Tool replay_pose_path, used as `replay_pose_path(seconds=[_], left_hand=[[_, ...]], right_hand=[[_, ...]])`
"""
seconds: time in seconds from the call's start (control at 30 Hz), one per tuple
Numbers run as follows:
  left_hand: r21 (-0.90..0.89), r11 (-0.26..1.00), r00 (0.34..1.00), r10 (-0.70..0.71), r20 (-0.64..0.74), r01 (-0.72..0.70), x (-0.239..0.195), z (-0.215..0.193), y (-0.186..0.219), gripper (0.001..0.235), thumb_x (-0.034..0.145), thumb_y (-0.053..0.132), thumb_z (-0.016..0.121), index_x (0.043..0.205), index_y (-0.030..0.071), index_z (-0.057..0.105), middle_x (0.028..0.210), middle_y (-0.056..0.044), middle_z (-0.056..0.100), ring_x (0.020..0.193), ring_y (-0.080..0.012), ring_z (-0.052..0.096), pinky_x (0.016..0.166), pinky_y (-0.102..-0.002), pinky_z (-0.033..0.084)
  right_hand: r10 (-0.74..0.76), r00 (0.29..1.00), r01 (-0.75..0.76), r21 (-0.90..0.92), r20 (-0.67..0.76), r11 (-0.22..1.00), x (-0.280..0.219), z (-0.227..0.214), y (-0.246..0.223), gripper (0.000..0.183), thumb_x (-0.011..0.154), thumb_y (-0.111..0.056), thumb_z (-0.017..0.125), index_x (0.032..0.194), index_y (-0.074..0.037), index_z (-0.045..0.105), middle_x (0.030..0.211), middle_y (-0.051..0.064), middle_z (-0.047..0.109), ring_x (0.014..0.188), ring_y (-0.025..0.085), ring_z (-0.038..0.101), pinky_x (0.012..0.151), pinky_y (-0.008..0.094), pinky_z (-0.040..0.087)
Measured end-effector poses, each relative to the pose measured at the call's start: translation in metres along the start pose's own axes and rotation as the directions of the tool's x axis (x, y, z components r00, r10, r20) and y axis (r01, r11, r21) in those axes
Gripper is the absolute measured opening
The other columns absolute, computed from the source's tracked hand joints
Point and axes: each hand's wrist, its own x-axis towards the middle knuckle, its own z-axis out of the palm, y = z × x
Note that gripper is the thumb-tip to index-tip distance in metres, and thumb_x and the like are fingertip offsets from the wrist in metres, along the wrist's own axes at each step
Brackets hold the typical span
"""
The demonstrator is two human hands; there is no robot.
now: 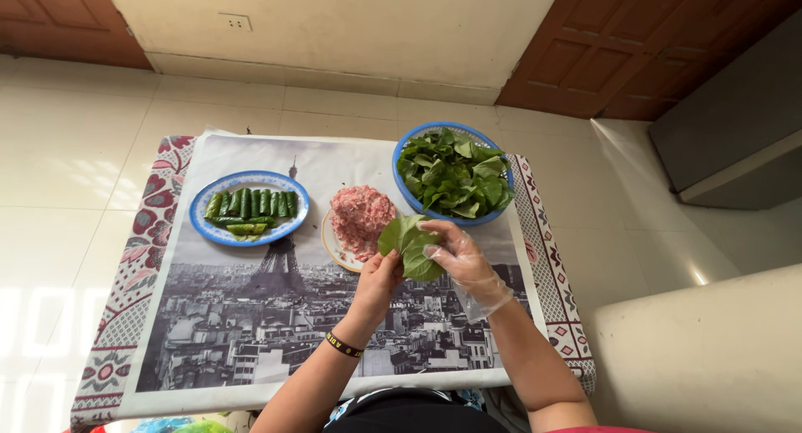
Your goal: The person prepares rolls by placing portions of meat filling onto individual leaves and rolling them up by hand, then placing each completed roll onto a plate.
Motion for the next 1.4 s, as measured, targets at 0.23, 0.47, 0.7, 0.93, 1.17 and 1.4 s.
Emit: replay_pose_path(seconds=[0.23,0.47,0.7,0.93,1.17,1.4], left_hand=[[0.176,0.979,0.991,-0.08,-0.111,0.099,-0.021,0.043,0.031,0.028,0.108,0.024,0.056,0.113,0.0,0.069,0.099,-0.003,0.072,0.082,-0.0066,0.062,0.072,-0.024,0.049],[0.326,0.942,0.992,-0.04,-0.119,0.077,-0.04,0.069,0.058,0.038,0.105,0.03,0.051,0.112,-0.002,0.071,0.101,-0.008,0.075,0.087,-0.0108,0.068,0.08,-0.028,0.056],[0.228,0.974,0.99,0.029,-0.141,0.004,-0.036,0.06,0.047,0.025,0.105,0.018,0.057,0.115,-0.001,0.069,0.105,-0.006,0.074,0.091,-0.0109,0.069,0.086,-0.03,0.059],[0.206,0.979,0.981,0.024,-0.192,0.016,-0.011,0.042,0.037,0.025,0.104,0.022,0.055,0.114,0.004,0.068,0.104,-0.002,0.074,0.091,-0.0097,0.069,0.085,-0.028,0.059],[0.231,0.973,0.968,0.05,-0.246,0.009,-0.008,0.024,0.032,0.027,0.107,0.025,0.054,0.111,0.003,0.069,0.099,-0.003,0.073,0.084,-0.0088,0.066,0.075,-0.027,0.057],[0.235,0.969,0.969,0.122,-0.215,-0.07,-0.013,0.016,0.032,0.027,0.107,0.022,0.048,0.116,0.004,0.065,0.102,-0.002,0.072,0.085,-0.008,0.066,0.077,-0.027,0.056]], right_hand=[[-0.15,0.98,0.114,-0.252,-0.128,0.961,-0.008,0.04,-0.008,0.05,0.093,0.001,0.068,0.14,-0.01,0.056,0.12,0.01,0.065,0.102,0.018,0.064,0.093,0.031,0.059],[-0.512,0.859,0.326,-0.754,-0.015,0.571,-0.014,0.058,-0.025,0.051,0.09,-0.002,0.075,0.137,-0.01,0.057,0.115,0.014,0.071,0.101,0.021,0.07,0.087,0.035,0.057],[-0.655,0.755,0.455,-0.741,0.027,0.494,-0.006,0.059,-0.002,0.063,0.096,-0.014,0.076,0.151,-0.014,0.045,0.135,0.012,0.062,0.124,0.026,0.065,0.104,0.034,0.059],[0.08,0.95,0.027,0.333,-0.302,0.942,0.007,0.063,0.047,0.09,0.074,-0.042,0.087,0.145,-0.017,0.039,0.133,0.008,0.063,0.128,0.023,0.056,0.114,0.04,0.04],[-0.045,0.918,0.11,0.143,-0.394,0.983,0.021,0.06,0.089,0.039,0.099,-0.023,0.072,0.131,-0.003,0.069,0.116,0.005,0.073,0.101,0.015,0.067,0.09,0.028,0.056],[-0.491,0.818,0.388,-0.344,-0.298,0.855,0.018,0.081,0.071,0.039,0.105,-0.016,0.061,0.143,-0.011,0.058,0.137,0.007,0.066,0.121,0.018,0.065,0.104,0.03,0.053]])
